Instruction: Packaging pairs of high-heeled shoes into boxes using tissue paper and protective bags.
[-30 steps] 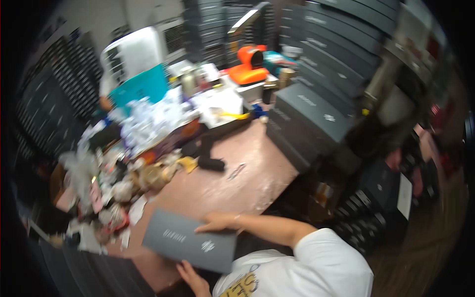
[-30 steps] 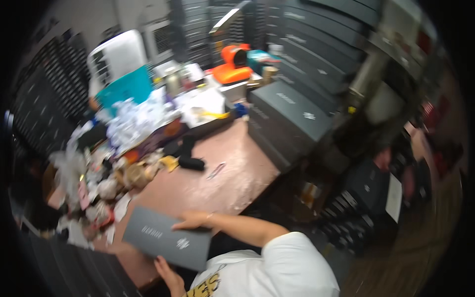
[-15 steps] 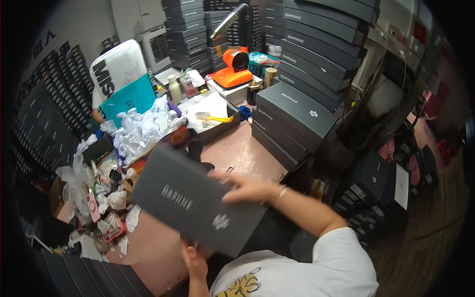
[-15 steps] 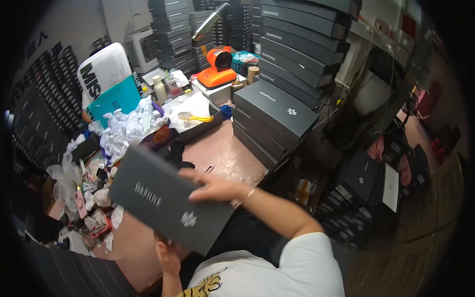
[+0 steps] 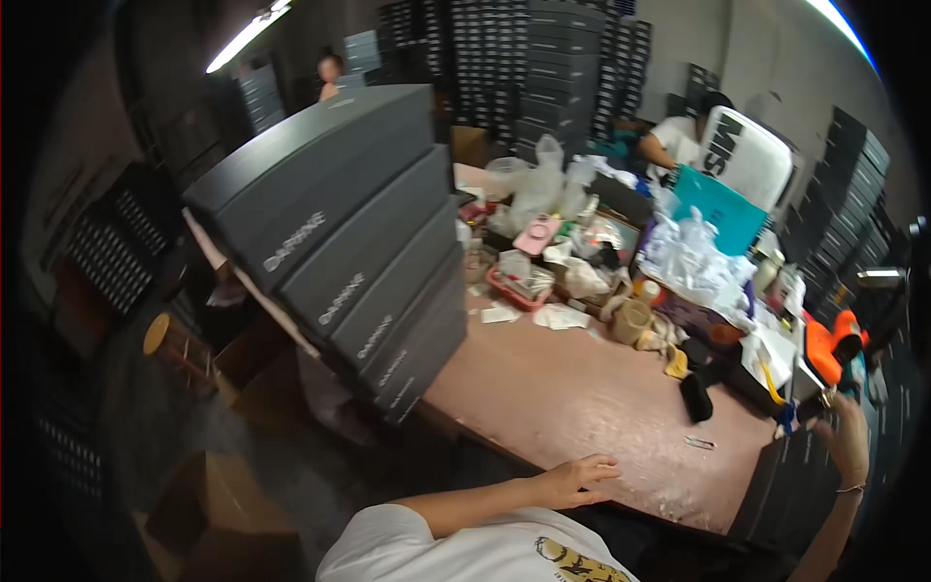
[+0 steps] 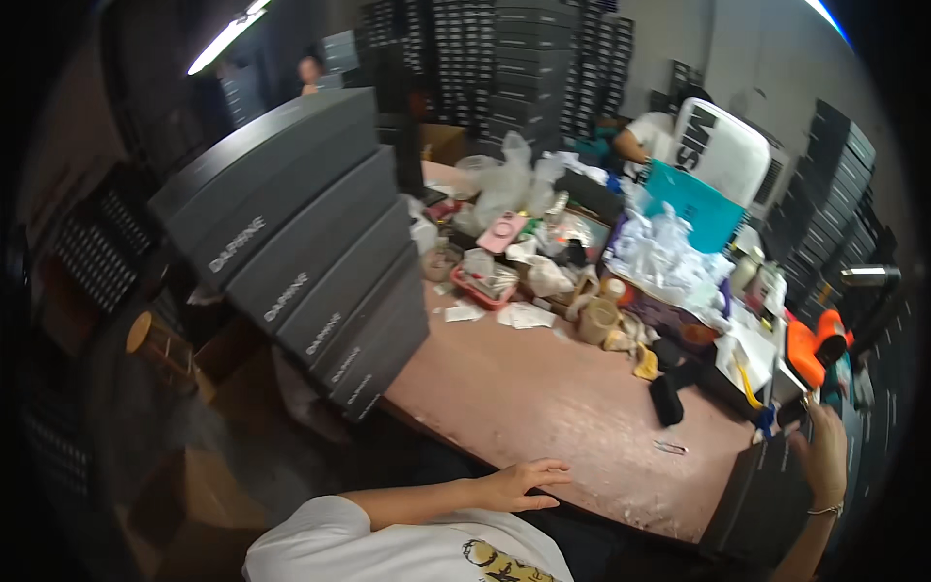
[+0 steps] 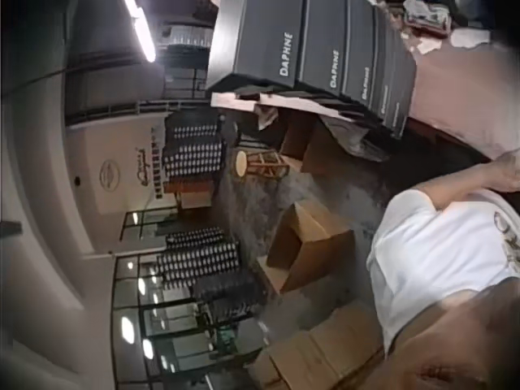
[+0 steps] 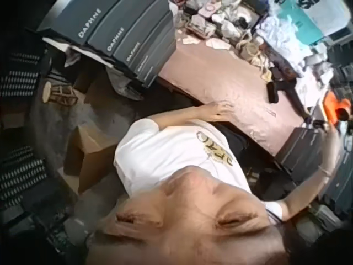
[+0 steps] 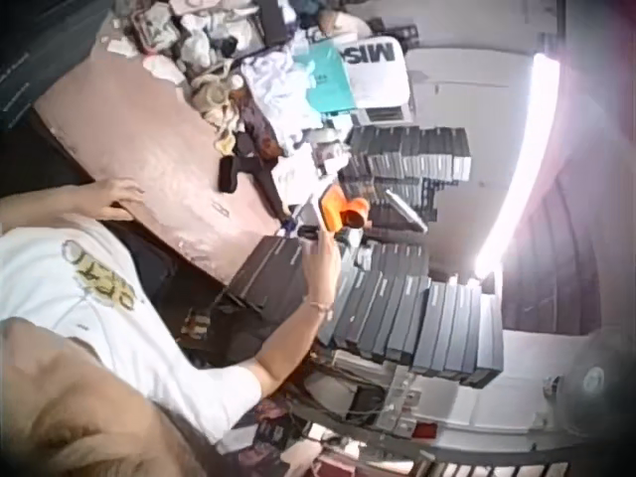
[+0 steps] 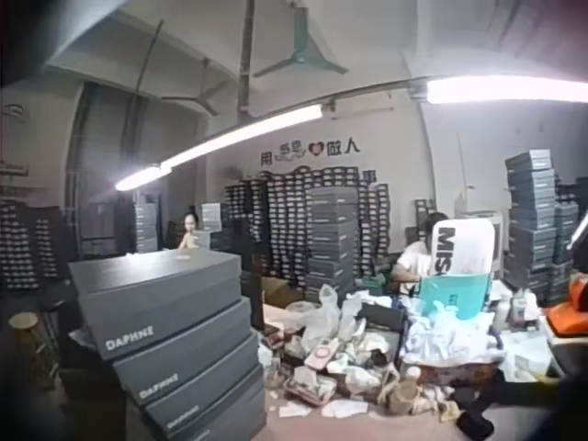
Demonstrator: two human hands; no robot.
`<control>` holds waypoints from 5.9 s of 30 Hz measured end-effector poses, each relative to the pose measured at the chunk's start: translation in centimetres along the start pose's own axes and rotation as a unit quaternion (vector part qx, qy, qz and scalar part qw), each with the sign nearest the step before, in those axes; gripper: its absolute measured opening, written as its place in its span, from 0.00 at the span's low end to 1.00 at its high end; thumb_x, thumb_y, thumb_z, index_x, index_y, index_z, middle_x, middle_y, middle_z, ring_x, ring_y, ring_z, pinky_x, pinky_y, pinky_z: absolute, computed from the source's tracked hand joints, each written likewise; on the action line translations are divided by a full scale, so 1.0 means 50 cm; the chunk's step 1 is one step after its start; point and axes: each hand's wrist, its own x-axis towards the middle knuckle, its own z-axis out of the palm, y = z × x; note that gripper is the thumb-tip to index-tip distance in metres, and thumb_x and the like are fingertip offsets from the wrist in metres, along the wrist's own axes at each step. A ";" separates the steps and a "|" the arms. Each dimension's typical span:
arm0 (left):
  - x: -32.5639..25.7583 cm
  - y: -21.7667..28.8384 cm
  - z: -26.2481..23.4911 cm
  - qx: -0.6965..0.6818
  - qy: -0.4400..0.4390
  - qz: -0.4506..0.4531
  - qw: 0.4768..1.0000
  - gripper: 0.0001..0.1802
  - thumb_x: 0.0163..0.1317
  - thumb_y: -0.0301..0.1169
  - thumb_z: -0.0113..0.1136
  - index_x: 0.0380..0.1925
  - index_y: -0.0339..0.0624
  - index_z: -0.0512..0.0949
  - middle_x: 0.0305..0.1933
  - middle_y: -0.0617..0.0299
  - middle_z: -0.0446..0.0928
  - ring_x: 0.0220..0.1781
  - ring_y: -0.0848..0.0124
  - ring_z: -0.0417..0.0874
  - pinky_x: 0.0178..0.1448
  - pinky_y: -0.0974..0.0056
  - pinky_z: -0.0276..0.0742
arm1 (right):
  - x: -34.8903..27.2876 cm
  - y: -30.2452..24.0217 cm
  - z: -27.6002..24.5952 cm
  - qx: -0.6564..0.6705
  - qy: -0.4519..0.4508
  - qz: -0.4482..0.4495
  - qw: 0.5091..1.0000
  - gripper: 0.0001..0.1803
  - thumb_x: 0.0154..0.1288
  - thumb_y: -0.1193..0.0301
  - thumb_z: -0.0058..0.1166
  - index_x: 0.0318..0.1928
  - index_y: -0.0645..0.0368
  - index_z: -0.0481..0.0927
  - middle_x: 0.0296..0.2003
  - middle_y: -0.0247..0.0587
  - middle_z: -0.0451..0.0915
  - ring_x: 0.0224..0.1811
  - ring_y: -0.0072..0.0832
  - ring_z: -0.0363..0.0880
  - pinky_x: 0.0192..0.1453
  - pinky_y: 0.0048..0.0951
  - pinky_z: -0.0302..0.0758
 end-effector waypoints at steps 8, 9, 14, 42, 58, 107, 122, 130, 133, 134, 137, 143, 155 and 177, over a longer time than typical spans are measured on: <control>-0.104 0.041 -0.056 0.085 0.188 0.010 0.978 0.26 0.64 0.35 0.58 0.61 0.39 0.68 0.64 0.47 0.65 0.64 0.52 0.70 0.64 0.58 0.69 | 0.204 -1.061 -0.168 0.205 0.242 -0.701 0.639 0.24 0.59 0.69 0.56 0.57 0.48 0.75 0.63 0.45 0.67 0.64 0.42 0.68 0.64 0.42 0.67; -0.105 0.036 -0.049 0.086 0.186 0.002 0.979 0.25 0.65 0.35 0.58 0.61 0.39 0.69 0.63 0.47 0.65 0.63 0.52 0.71 0.64 0.58 0.69 | 0.200 -1.128 -0.180 0.158 0.287 -0.701 0.633 0.22 0.59 0.69 0.55 0.57 0.47 0.76 0.63 0.43 0.67 0.64 0.43 0.67 0.65 0.44 0.66; -0.136 0.013 -0.057 0.104 0.148 -0.045 0.983 0.25 0.64 0.35 0.58 0.59 0.39 0.70 0.63 0.46 0.67 0.64 0.53 0.70 0.65 0.58 0.68 | 0.209 -1.263 -0.121 0.030 0.412 -0.654 0.633 0.15 0.58 0.67 0.56 0.48 0.46 0.77 0.61 0.36 0.67 0.63 0.44 0.66 0.62 0.48 0.65; -0.043 -0.124 -0.046 -0.539 0.350 -0.276 0.714 0.16 0.68 0.39 0.55 0.48 0.40 0.75 0.45 0.62 0.78 0.49 0.71 0.77 0.57 0.66 0.72 | -0.161 -0.436 0.579 0.747 -0.371 0.343 0.432 0.23 0.65 0.59 0.58 0.52 0.64 0.76 0.47 0.42 0.78 0.51 0.29 0.76 0.56 0.35 0.73; -0.170 -0.062 -0.324 0.039 0.139 -0.351 0.925 0.51 0.55 0.42 0.68 0.72 0.41 0.48 0.62 0.41 0.68 0.63 0.53 0.72 0.66 0.53 0.67 | -0.103 -0.700 0.494 0.527 -0.173 -0.277 0.784 0.29 0.56 0.67 0.64 0.57 0.62 0.71 0.54 0.52 0.73 0.54 0.48 0.73 0.58 0.42 0.70; -0.015 -0.144 -0.152 -0.498 0.346 -0.120 0.786 0.35 0.53 0.29 0.66 0.63 0.41 0.64 0.58 0.58 0.73 0.59 0.63 0.76 0.62 0.56 0.75 | 0.131 -0.534 0.457 0.642 -0.105 0.027 0.759 0.10 0.68 0.69 0.54 0.38 0.64 0.80 0.30 0.35 0.80 0.31 0.18 0.78 0.35 0.23 0.75; -0.044 -0.093 -0.187 -0.498 0.445 -0.171 0.725 0.33 0.60 0.42 0.60 0.61 0.36 0.65 0.56 0.53 0.74 0.56 0.59 0.77 0.60 0.54 0.75 | -0.083 -0.588 0.661 0.426 -0.180 0.023 0.886 0.27 0.61 0.78 0.44 0.63 0.65 0.65 0.58 0.59 0.70 0.58 0.53 0.70 0.64 0.42 0.67; -0.006 -0.014 -0.208 -0.572 0.400 -0.197 0.688 0.40 0.61 0.64 0.50 0.61 0.43 0.66 0.52 0.55 0.76 0.50 0.63 0.81 0.52 0.57 0.80 | -0.035 -0.564 0.500 0.613 -0.228 0.093 0.750 0.26 0.63 0.72 0.54 0.61 0.64 0.68 0.58 0.56 0.71 0.62 0.50 0.68 0.66 0.44 0.65; -0.017 -0.095 -0.201 -0.506 0.459 -0.202 0.702 0.35 0.63 0.57 0.54 0.59 0.41 0.68 0.52 0.55 0.76 0.52 0.62 0.80 0.56 0.56 0.78 | -0.048 -0.630 0.397 0.545 -0.163 -0.133 0.812 0.26 0.60 0.73 0.58 0.60 0.62 0.71 0.54 0.56 0.74 0.57 0.46 0.73 0.57 0.36 0.71; -0.007 -0.107 -0.195 -0.477 0.478 -0.198 0.710 0.34 0.63 0.55 0.55 0.58 0.40 0.68 0.52 0.56 0.76 0.52 0.62 0.80 0.56 0.56 0.78 | -0.052 -0.653 0.390 0.522 -0.145 -0.177 0.822 0.26 0.59 0.75 0.58 0.59 0.61 0.72 0.51 0.57 0.76 0.54 0.44 0.76 0.52 0.31 0.74; -0.007 -0.118 -0.190 -0.472 0.494 -0.170 0.710 0.32 0.62 0.49 0.60 0.58 0.38 0.68 0.54 0.55 0.75 0.54 0.62 0.79 0.57 0.57 0.78 | -0.032 -0.617 0.448 0.599 -0.082 -0.059 0.794 0.20 0.60 0.81 0.54 0.54 0.64 0.75 0.42 0.51 0.80 0.39 0.35 0.80 0.43 0.24 0.75; -0.047 -0.116 -0.218 -0.533 0.437 -0.168 0.705 0.35 0.63 0.55 0.53 0.60 0.40 0.66 0.58 0.52 0.73 0.57 0.58 0.77 0.60 0.53 0.75 | -0.040 -0.551 0.327 0.654 -0.042 0.094 0.749 0.11 0.60 0.85 0.51 0.44 0.68 0.79 0.33 0.40 0.80 0.36 0.23 0.80 0.38 0.22 0.75; -0.017 -0.083 -0.181 -0.393 0.487 -0.166 0.762 0.29 0.63 0.41 0.61 0.59 0.36 0.66 0.54 0.55 0.74 0.52 0.64 0.79 0.55 0.60 0.77 | -0.078 -0.651 0.490 0.466 -0.433 0.159 0.755 0.28 0.64 0.67 0.51 0.61 0.63 0.62 0.51 0.61 0.75 0.55 0.53 0.74 0.56 0.39 0.74; 0.006 0.098 -0.495 -0.274 0.719 -0.004 0.639 0.23 0.67 0.48 0.50 0.43 0.38 0.76 0.44 0.59 0.77 0.46 0.65 0.78 0.54 0.62 0.74 | -0.015 -0.476 0.447 0.479 -0.216 -0.036 0.850 0.33 0.50 0.60 0.69 0.53 0.65 0.75 0.43 0.56 0.80 0.47 0.47 0.80 0.51 0.38 0.74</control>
